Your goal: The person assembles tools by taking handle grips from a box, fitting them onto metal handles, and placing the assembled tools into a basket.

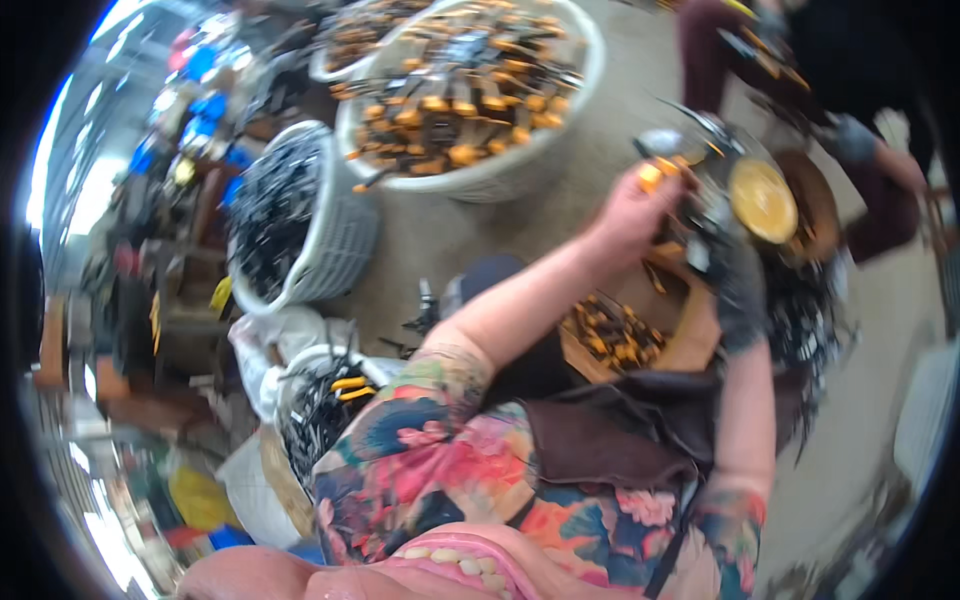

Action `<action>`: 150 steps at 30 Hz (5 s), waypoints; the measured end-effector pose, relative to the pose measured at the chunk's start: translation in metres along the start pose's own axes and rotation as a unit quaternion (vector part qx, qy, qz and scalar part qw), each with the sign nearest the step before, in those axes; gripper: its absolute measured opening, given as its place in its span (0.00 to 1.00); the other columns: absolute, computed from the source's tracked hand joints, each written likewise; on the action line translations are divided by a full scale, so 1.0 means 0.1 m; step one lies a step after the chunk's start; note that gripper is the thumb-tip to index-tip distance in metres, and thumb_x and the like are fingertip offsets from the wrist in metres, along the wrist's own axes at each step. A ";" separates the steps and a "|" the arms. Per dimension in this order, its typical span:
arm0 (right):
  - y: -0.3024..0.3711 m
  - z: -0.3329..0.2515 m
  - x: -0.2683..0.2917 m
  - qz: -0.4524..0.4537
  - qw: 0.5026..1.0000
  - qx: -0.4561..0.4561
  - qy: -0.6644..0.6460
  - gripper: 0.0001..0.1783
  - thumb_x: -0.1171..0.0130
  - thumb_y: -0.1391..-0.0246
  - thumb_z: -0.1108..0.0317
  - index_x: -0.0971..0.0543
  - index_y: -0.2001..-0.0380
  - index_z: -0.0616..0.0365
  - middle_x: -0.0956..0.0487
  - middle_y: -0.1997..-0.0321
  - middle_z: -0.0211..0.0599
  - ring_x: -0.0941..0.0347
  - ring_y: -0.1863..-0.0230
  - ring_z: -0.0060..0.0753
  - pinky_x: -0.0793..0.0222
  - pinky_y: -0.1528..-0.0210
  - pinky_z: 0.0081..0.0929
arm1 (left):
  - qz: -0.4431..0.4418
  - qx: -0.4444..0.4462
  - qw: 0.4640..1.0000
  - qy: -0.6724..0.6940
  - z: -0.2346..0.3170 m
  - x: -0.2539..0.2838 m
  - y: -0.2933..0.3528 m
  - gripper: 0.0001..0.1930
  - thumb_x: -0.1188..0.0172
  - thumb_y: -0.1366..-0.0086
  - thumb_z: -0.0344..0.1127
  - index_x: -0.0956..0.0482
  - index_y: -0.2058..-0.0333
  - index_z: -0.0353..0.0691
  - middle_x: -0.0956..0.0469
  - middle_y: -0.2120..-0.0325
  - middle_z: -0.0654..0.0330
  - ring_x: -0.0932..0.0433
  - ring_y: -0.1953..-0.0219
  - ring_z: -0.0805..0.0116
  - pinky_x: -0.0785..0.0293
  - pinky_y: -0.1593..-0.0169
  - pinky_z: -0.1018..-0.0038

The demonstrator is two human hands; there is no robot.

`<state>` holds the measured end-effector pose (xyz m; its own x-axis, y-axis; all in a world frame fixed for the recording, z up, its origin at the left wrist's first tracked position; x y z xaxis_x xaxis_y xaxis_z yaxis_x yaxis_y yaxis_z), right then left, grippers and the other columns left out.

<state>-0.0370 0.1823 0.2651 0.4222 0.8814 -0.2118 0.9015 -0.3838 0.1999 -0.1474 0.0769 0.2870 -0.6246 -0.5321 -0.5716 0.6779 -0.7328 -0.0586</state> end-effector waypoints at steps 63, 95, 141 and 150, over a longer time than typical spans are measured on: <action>-0.11 -0.77 1.06 0.110 0.938 0.151 0.291 0.17 0.42 0.44 0.65 0.23 0.54 0.64 0.20 0.59 0.37 0.27 0.57 0.24 0.32 0.52 0.22 | 0.092 0.153 0.982 -0.053 -1.02 0.06 -0.53 0.10 0.51 0.32 0.32 0.31 0.56 0.33 0.24 0.58 0.54 0.22 0.56 0.63 0.23 0.58 0.70; 0.31 -0.69 0.90 0.203 0.965 0.146 0.074 0.22 0.37 0.48 0.62 0.24 0.53 0.63 0.21 0.68 0.31 0.30 0.77 0.15 0.34 0.77 0.11 | 0.163 0.169 0.963 0.133 -0.61 0.22 -0.57 0.13 0.61 0.29 0.36 0.32 0.56 0.32 0.24 0.63 0.51 0.28 0.67 0.65 0.28 0.64 0.73; 0.16 -0.75 0.78 0.148 0.972 0.129 0.125 0.21 0.44 0.45 0.69 0.28 0.47 0.57 0.24 0.58 0.29 0.29 0.58 0.20 0.29 0.57 0.19 | 0.099 0.162 0.973 0.129 -0.40 -0.13 -0.37 0.08 0.54 0.35 0.31 0.38 0.58 0.37 0.30 0.59 0.50 0.29 0.58 0.57 0.29 0.59 0.68; 0.14 -0.72 1.01 0.171 0.960 0.146 0.167 0.20 0.42 0.45 0.68 0.25 0.49 0.62 0.23 0.57 0.29 0.28 0.57 0.23 0.31 0.54 0.17 | 0.116 0.190 0.973 0.054 -0.79 0.09 -0.47 0.05 0.59 0.30 0.30 0.36 0.58 0.37 0.31 0.57 0.50 0.29 0.55 0.58 0.30 0.52 0.66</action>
<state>0.0112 0.2859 0.3154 0.6878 0.7109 0.1470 0.7247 -0.6840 -0.0829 -0.1542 0.1398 0.2200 -0.4127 -0.6696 -0.6175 0.5905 -0.7129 0.3783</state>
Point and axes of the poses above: each hand's wrist, its own y-axis away from the middle knuckle, its own x-axis out of the back of the hand, z = x × y, the point moved 5 cm from there along -y, towards the middle knuckle
